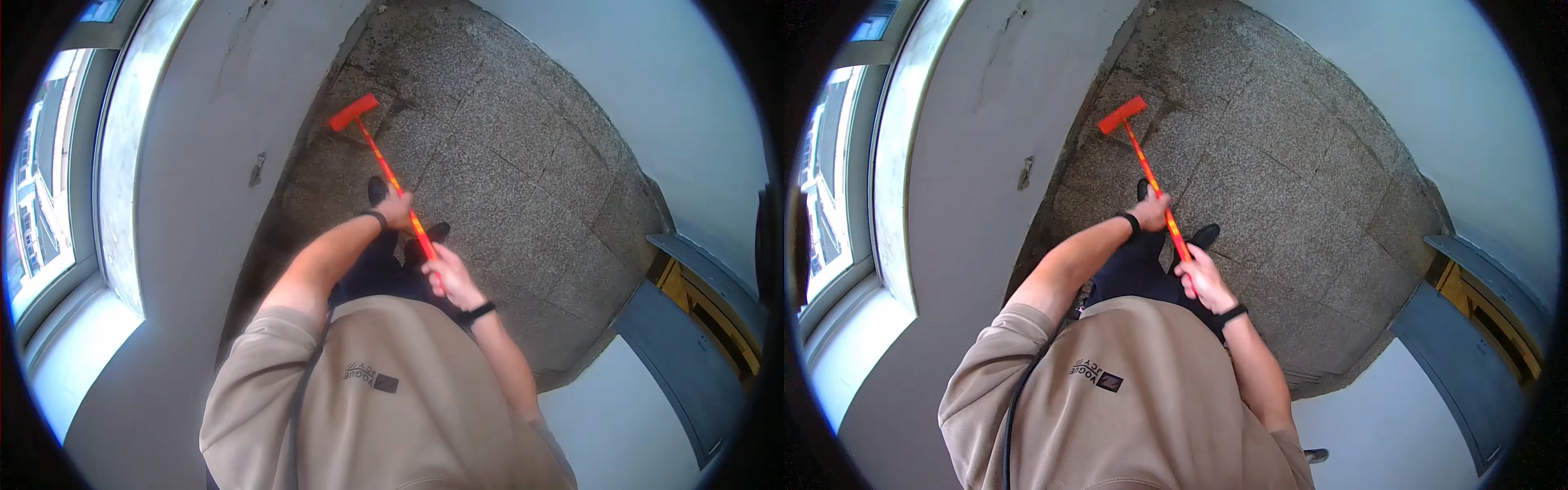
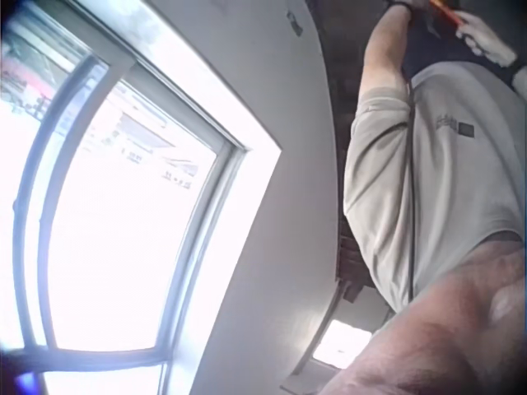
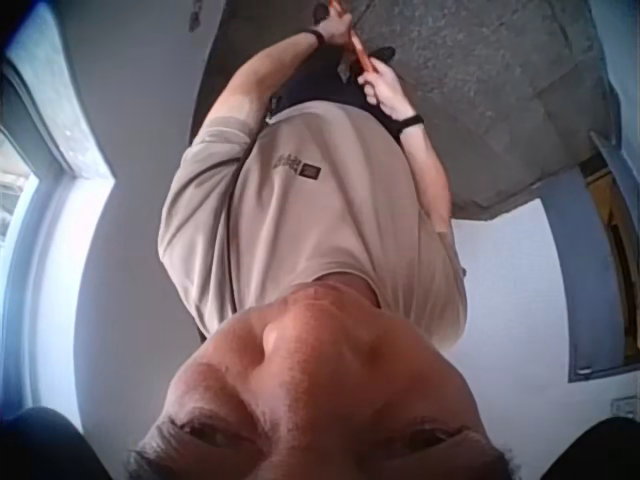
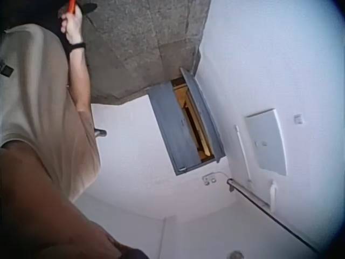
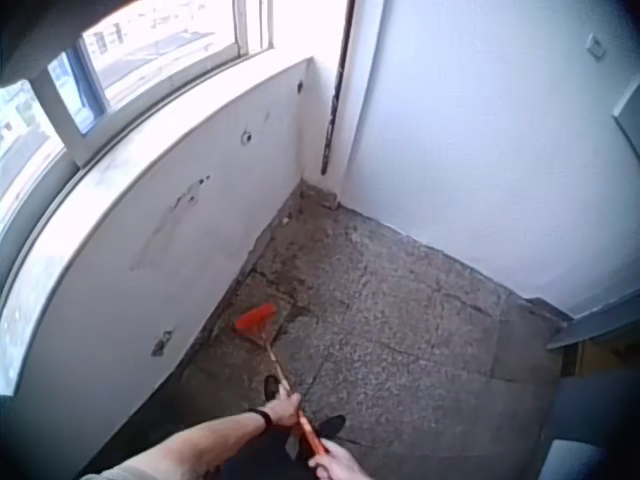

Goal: The recorder is sweeping the landing and floor area of a stairwell using a red broom.

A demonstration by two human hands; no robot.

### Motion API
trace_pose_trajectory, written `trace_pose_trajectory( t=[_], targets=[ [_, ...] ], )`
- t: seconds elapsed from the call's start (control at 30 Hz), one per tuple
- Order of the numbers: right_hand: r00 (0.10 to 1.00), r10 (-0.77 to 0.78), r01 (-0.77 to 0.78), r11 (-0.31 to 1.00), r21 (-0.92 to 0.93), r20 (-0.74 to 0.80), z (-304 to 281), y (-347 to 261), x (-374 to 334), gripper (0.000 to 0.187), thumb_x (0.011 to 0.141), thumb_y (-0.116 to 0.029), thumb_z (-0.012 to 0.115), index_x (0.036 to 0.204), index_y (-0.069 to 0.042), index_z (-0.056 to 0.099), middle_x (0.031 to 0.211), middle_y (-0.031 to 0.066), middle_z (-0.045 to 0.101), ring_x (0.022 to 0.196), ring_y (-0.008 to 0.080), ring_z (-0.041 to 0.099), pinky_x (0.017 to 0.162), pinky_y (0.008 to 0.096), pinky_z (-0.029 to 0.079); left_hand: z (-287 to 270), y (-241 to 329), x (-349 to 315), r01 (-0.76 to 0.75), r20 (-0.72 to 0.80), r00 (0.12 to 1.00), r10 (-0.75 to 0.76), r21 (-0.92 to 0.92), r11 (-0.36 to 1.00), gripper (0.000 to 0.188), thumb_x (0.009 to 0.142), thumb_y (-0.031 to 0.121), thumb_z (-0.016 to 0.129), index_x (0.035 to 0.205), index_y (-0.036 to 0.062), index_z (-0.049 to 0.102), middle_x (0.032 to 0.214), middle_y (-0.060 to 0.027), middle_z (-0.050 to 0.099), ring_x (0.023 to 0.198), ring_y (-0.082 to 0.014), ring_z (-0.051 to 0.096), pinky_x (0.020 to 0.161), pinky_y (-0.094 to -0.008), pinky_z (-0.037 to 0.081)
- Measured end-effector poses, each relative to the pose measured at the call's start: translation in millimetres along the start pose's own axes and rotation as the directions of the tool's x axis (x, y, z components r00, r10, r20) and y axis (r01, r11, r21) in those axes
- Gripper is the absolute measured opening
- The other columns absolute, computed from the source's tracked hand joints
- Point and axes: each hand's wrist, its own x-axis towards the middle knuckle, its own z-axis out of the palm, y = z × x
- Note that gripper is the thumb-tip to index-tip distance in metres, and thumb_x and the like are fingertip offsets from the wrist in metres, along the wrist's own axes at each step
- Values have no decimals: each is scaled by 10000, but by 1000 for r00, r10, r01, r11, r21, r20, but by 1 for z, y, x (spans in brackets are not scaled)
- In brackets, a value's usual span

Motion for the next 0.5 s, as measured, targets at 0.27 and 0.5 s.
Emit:
trace_pose_trajectory(
  t=[0.27,0.5],
  targets=[
    [980,30,-4,991,134,-196,-46,55,-93,498,952,-161,477,1422,-97,327,812,37,554,478,56,419,376,198,330,89,90,-55,132,373,893,252,-752,645,879,862,277,569,1479,-2,8,1199,-215,516,1023,-268,577,815,-351,508],
    [983,-77,123,952,281,-169,-6,26,-18,470,968,-178,487,1400,-125,309,817,52,553,474,82,428,373,229,339,53,50,-1,-49,107,982,155,-645,762,791,920,232,429,1445,-59,-86,1323,-349,431,1223,-354,486,1022,-343,378]
  ],
)
